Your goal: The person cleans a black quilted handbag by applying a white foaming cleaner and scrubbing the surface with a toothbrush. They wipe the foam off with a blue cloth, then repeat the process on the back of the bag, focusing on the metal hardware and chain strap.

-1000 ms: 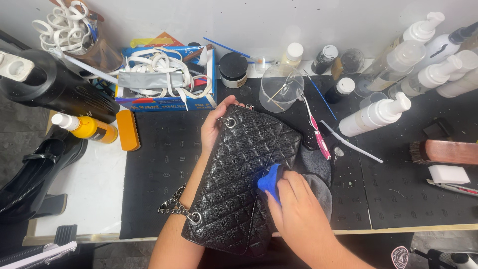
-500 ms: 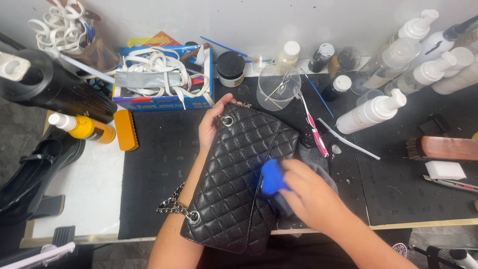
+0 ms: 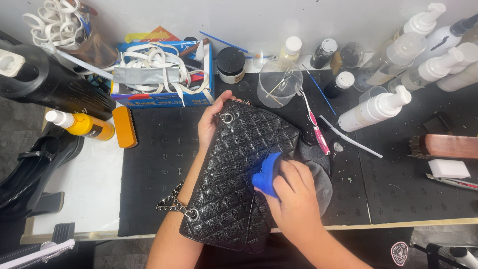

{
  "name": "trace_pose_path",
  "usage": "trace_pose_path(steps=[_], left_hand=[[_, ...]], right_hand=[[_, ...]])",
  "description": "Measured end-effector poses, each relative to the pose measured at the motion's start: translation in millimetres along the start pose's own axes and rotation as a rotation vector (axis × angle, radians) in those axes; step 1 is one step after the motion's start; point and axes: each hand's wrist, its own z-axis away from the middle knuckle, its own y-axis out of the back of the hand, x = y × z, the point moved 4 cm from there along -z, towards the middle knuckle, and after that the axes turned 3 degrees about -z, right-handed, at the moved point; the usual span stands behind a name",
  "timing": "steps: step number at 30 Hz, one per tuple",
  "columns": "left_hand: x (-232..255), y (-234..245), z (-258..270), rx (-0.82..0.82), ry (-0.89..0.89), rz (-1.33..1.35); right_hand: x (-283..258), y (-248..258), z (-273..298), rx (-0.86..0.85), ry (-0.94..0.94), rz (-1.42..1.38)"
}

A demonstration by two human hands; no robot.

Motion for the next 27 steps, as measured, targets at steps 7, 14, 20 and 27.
trace_pose_path(steps=[7, 14, 20, 27], left_hand=[[0, -7, 3, -0.052, 0.023, -0.009], [1, -6, 1, -0.043, 0.021, -0.001], [-1, -9, 4, -0.089, 0.023, -0.017], [0, -13, 5, -0.095, 0.014, -0.013]], right_hand=[[1, 20, 8, -0.217, 0.211, -0.295], [17, 12, 13, -0.25, 0.327, -0.304], [70, 27, 53, 0.29, -0.603, -0.769], [55, 52, 40, 0.255, -0.179, -0.217]])
